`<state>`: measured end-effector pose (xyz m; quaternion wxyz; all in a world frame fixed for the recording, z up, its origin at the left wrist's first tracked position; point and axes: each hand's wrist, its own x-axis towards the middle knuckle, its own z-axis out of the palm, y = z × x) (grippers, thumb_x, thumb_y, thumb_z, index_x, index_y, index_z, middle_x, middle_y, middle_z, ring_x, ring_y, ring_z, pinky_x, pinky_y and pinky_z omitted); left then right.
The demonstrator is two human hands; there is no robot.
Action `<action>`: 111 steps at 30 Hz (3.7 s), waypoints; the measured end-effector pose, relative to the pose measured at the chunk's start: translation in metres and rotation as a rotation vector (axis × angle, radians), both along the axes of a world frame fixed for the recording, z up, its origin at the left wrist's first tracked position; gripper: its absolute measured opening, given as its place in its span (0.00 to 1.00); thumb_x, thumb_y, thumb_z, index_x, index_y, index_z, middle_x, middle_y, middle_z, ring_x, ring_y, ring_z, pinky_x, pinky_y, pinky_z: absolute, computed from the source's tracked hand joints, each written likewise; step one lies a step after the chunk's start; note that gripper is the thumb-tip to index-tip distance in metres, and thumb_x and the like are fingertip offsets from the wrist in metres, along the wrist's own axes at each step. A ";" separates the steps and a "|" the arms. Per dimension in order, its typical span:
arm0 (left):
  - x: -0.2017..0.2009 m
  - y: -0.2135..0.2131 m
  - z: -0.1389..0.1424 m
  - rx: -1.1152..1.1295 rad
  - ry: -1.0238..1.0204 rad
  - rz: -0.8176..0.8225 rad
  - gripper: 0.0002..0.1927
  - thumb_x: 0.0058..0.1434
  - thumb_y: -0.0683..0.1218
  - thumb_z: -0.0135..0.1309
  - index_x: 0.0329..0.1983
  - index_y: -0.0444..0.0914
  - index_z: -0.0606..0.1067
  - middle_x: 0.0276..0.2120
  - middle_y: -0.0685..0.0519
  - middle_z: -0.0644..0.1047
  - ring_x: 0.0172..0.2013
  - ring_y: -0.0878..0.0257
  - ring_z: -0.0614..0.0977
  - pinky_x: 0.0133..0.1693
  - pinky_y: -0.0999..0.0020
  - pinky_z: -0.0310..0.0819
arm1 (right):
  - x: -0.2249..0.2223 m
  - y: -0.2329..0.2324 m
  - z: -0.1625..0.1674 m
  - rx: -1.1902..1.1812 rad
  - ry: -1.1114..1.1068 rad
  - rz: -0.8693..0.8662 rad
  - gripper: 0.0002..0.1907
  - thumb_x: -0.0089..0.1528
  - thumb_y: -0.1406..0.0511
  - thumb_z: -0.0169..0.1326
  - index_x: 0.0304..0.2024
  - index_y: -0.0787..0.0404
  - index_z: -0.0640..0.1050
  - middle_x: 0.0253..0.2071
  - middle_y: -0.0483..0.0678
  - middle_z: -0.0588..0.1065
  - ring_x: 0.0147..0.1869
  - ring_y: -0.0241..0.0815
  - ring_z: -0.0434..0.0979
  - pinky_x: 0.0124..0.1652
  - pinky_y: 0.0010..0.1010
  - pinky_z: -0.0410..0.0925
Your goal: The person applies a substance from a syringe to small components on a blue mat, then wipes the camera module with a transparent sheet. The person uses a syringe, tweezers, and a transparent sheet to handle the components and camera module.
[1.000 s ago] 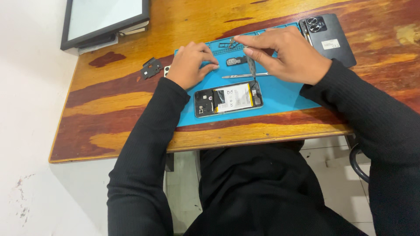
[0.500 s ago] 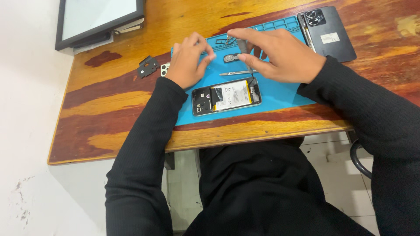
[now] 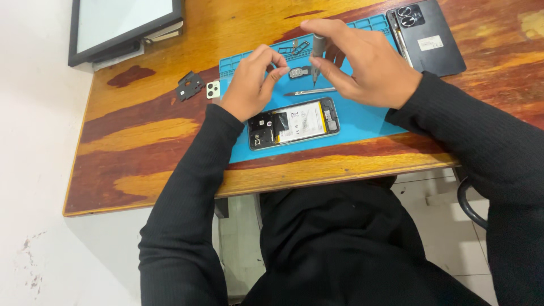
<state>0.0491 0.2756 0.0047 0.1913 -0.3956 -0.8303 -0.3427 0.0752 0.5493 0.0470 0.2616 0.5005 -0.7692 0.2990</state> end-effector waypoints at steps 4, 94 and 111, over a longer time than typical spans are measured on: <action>0.002 0.003 -0.001 0.061 -0.079 -0.041 0.06 0.75 0.42 0.52 0.45 0.33 0.71 0.39 0.49 0.74 0.37 0.57 0.78 0.39 0.65 0.72 | 0.003 0.000 -0.002 -0.010 -0.001 -0.007 0.29 0.70 0.73 0.60 0.70 0.65 0.64 0.44 0.50 0.78 0.44 0.43 0.83 0.43 0.31 0.75; 0.052 0.043 0.014 -0.200 -0.091 -0.194 0.26 0.62 0.62 0.63 0.53 0.39 0.76 0.53 0.46 0.72 0.56 0.49 0.73 0.58 0.55 0.66 | -0.007 0.019 -0.004 -0.371 -0.067 0.090 0.04 0.80 0.77 0.49 0.56 0.73 0.69 0.51 0.58 0.75 0.57 0.48 0.83 0.54 0.34 0.81; 0.049 0.052 -0.016 -0.250 -0.102 -0.230 0.17 0.65 0.57 0.64 0.52 0.44 0.80 0.56 0.54 0.76 0.59 0.53 0.73 0.62 0.57 0.67 | 0.000 0.041 0.008 -0.245 -0.328 0.113 0.05 0.79 0.74 0.51 0.56 0.71 0.70 0.50 0.57 0.76 0.54 0.44 0.83 0.49 0.30 0.80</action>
